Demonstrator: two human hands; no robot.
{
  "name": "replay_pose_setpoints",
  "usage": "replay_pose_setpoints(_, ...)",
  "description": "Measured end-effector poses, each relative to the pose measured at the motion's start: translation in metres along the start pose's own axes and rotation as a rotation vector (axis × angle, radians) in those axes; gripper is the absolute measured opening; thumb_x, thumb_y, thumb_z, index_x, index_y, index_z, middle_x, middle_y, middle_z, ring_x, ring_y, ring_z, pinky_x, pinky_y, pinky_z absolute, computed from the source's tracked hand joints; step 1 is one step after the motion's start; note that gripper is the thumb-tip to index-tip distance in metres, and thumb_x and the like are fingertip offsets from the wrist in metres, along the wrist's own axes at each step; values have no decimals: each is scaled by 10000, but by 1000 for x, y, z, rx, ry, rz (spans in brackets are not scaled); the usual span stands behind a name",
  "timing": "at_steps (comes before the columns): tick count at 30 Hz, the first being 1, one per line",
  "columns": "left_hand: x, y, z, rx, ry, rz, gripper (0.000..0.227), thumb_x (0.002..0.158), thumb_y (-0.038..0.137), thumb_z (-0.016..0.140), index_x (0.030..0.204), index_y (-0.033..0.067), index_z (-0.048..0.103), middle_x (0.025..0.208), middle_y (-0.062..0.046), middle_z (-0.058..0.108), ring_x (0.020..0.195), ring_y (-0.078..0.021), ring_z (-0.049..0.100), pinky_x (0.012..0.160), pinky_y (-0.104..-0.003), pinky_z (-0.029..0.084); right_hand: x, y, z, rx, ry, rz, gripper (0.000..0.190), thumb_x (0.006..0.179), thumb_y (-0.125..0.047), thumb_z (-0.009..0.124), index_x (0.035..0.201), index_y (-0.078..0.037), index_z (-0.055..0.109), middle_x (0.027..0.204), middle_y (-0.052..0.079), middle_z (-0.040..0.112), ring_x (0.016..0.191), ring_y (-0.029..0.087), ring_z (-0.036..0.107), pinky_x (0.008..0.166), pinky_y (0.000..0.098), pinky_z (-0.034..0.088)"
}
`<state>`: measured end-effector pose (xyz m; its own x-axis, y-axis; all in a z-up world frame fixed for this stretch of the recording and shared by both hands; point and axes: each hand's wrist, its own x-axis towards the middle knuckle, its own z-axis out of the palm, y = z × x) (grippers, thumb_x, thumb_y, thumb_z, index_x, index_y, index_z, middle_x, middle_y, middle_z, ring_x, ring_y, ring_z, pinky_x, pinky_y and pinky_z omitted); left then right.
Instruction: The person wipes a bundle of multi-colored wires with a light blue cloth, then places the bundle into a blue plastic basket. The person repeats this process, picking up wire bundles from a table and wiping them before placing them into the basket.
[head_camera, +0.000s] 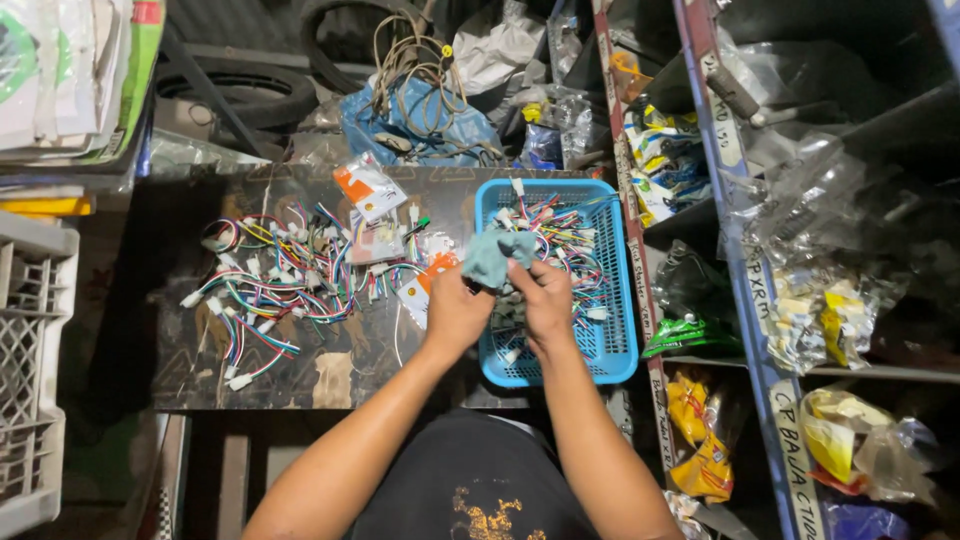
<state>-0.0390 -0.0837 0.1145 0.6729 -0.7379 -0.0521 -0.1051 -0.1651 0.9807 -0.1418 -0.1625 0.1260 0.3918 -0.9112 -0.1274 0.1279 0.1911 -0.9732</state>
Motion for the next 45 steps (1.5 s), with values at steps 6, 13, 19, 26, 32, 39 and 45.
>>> replay_pose_setpoints(6,7,8,-10,3,-87,-8,95,819,213,723,809,135,776,620,-38,709,602,-158,652,612,-308,517,26,24,-16,155,162,-36,133,944,-136,714,907,-9,702,798,126,718,693,180,640,728,305,501)
replay_pose_setpoints(13,11,6,-25,-27,-11,-2,143,885,212,685,857,97,766,670,-79,736,667,-205,656,677,-345,511,38,-5,-30,219,344,-30,100,969,-132,672,897,-64,678,884,106,716,845,194,674,859,350,539)
replay_pose_setpoints(19,6,8,-17,8,11,56,88,802,184,761,833,102,754,688,-113,728,722,-249,707,689,-383,526,15,37,1,85,-52,92,103,898,-129,724,847,-64,662,684,46,638,611,146,600,596,268,491)
replay_pose_setpoints(26,-1,24,-27,20,-95,100,125,871,248,731,859,136,785,730,-86,757,781,-296,750,711,-361,559,38,36,-19,329,225,0,79,899,-32,725,875,-25,650,823,164,710,747,241,682,763,395,571)
replay_pose_setpoints(32,1,7,-36,-64,-29,70,122,904,164,702,912,71,779,760,-144,759,812,-316,750,757,-401,559,61,27,-78,486,440,62,100,898,-103,736,868,-72,646,861,159,670,791,299,658,713,402,548)
replay_pose_setpoints(39,11,-7,-11,-82,30,214,84,872,47,715,901,91,780,811,-134,756,873,-324,730,847,-410,546,9,96,-60,-107,67,78,261,842,-124,777,737,-129,538,672,34,543,623,153,527,529,282,408)
replay_pose_setpoints(45,6,15,-5,133,-176,270,26,835,62,706,849,78,720,769,-147,700,831,-390,702,787,-436,541,-27,16,1,267,314,61,114,902,-101,764,863,-2,723,771,104,690,655,171,621,639,323,530)
